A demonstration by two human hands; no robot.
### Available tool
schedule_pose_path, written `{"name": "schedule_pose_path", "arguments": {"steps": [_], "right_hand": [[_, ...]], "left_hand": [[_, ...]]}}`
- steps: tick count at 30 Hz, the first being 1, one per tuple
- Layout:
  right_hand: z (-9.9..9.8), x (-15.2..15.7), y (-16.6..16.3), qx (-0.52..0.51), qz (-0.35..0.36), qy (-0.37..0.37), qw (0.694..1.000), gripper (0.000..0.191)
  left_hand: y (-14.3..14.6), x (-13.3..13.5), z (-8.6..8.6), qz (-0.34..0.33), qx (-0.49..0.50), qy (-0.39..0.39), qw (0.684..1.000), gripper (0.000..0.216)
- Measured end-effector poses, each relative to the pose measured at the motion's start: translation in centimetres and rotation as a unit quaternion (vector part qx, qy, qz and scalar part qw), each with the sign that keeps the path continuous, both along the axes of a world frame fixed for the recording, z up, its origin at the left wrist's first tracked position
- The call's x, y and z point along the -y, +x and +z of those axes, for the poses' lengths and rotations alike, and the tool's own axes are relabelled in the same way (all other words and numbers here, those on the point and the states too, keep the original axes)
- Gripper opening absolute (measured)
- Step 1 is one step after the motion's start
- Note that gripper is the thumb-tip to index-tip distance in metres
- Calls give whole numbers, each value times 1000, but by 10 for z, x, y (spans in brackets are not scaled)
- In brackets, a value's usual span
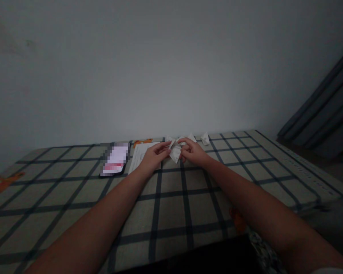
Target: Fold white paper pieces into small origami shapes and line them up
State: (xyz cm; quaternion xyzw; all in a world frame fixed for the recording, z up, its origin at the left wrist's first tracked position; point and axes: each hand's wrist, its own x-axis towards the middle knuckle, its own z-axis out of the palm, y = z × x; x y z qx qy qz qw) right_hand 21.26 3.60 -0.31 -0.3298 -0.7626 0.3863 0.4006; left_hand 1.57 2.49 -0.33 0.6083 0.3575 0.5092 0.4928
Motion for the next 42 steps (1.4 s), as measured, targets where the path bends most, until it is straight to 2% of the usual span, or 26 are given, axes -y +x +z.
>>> {"name": "schedule_pose_path", "arguments": {"steps": [6, 9, 12, 16, 20, 23, 29, 34, 37, 42], "right_hand": [[0, -2, -1, -30, -24, -11, 999, 31], [-1, -3, -1, -40, -30, -8, 999, 28], [-3, -4, -1, -35, -38, 2, 999, 29], [-2, -2, 0, 0, -45, 44, 998, 29], [2, 3, 0, 58, -34, 112, 992, 29], [5, 5, 0, 79, -26, 127, 988, 31], [5, 7, 1, 44, 7, 69, 997, 34], [7, 6, 3, -2, -8, 31, 999, 23], [8, 4, 1, 26, -39, 53, 998, 27], [8, 2, -2, 97, -57, 131, 985, 28]], "left_hand": [[-1, 3, 3, 0, -10, 12, 1000, 49], [1, 4, 6, -11, 18, 1, 1000, 49], [4, 3, 7, -1, 81, -48, 996, 46], [5, -4, 2, -2, 123, -151, 981, 39], [4, -7, -3, -37, 124, -181, 975, 31], [2, -9, -6, -42, 127, -178, 975, 25], [1, -6, -2, -40, 101, -145, 983, 22], [3, -2, 4, -14, 99, -115, 988, 28], [3, -2, 3, 17, 80, -84, 993, 35], [0, 0, 2, 62, 2, -11, 998, 38]]}}
